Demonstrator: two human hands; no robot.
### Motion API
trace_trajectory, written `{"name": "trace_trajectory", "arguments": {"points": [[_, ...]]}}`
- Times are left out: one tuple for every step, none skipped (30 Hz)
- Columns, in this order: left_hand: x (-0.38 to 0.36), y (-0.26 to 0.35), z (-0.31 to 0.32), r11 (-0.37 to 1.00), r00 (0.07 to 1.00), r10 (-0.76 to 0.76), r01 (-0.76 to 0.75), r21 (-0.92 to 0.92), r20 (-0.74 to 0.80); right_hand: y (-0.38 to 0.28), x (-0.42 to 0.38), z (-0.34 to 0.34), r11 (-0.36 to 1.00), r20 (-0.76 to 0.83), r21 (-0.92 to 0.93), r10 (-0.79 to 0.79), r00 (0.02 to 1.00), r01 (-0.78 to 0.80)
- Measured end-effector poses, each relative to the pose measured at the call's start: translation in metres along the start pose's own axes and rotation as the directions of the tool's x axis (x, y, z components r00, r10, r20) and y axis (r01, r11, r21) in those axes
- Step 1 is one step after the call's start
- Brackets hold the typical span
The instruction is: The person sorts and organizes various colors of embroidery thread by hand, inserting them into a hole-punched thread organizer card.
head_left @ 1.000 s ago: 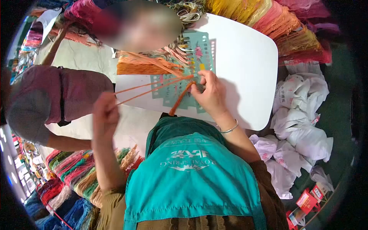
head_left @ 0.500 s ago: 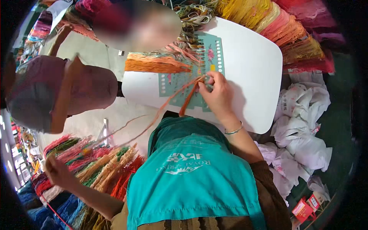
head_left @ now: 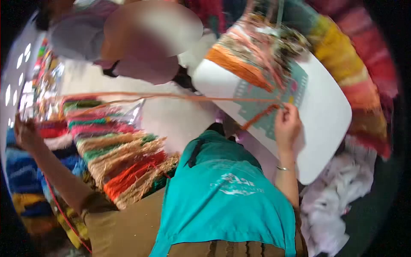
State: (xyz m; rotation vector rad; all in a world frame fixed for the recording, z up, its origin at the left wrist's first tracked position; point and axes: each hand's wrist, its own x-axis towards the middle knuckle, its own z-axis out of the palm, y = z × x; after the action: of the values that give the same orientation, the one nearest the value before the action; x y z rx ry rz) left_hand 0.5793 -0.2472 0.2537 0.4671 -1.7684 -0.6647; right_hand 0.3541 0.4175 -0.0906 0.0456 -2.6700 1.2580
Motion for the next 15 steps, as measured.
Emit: {"name": "trace_trajectory", "arguments": {"points": [[0.009,0.007,-0.006,0.994,0.997,-0.072,0.070,-0.080,-0.021,0.001,0.000,0.000,1.000,0.026,0.008,0.013,1.000,-0.013],[0.018,0.014,-0.014,0.986,0.993,-0.109,0.103,-0.134,-0.034,0.011,0.000,0.003,0.999,0.017,0.007,-0.032,0.999,0.032],[0.029,0.021,-0.018,0.979,0.990,-0.140,0.135,-0.155,-0.022,0.021,0.000,0.007,0.997,0.001,0.000,-0.071,0.997,0.071],[0.033,0.025,-0.024,0.978,0.997,-0.068,0.076,-0.196,0.047,0.019,0.000,0.007,0.999,0.011,0.034,-0.038,0.999,0.038],[0.073,-0.013,-0.068,0.975,0.972,0.032,0.020,-0.220,0.231,0.017,0.000,0.007,0.998,0.022,0.063,-0.002,1.000,0.000],[0.062,0.004,-0.058,0.996,0.972,-0.002,0.024,-0.091,0.235,0.023,0.000,0.010,0.996,-0.001,0.085,-0.009,1.000,0.009],[0.043,0.028,-0.036,0.998,0.957,0.013,-0.033,0.062,0.290,0.022,0.000,0.010,0.996,0.010,0.090,-0.025,1.000,0.024],[0.023,0.053,-0.013,0.973,0.938,0.028,-0.105,0.207,0.344,0.021,0.000,0.008,0.998,0.011,0.058,-0.010,1.000,0.009],[0.011,0.059,-0.001,0.957,0.902,0.027,-0.147,0.248,0.431,0.017,0.000,0.008,1.000,0.008,0.025,0.006,1.000,-0.006],[0.000,0.065,0.011,0.940,0.858,0.026,-0.196,0.281,0.513,0.009,-0.001,0.007,0.993,-0.001,0.107,0.043,0.999,-0.043],[-0.018,0.076,0.027,0.941,0.842,-0.010,-0.175,0.290,0.540,-0.004,-0.001,0.007,0.994,0.003,0.106,0.034,0.999,-0.034],[-0.044,0.089,0.045,0.954,0.831,-0.088,-0.088,0.286,0.550,-0.022,0.001,0.007,0.987,-0.051,0.095,-0.125,0.991,0.129],[-0.070,0.102,0.064,0.957,0.807,-0.179,0.010,0.289,0.563,-0.043,0.003,0.005,0.955,-0.103,0.072,-0.280,0.955,0.288],[-0.096,0.112,0.082,0.958,0.767,-0.241,0.091,0.270,0.595,-0.082,0.002,0.006,0.915,-0.065,0.245,-0.314,0.947,0.320],[-0.111,0.109,0.094,0.943,0.675,-0.253,0.012,0.333,0.693,-0.125,0.000,0.013,0.849,-0.038,0.409,-0.350,0.936,0.334]]}}
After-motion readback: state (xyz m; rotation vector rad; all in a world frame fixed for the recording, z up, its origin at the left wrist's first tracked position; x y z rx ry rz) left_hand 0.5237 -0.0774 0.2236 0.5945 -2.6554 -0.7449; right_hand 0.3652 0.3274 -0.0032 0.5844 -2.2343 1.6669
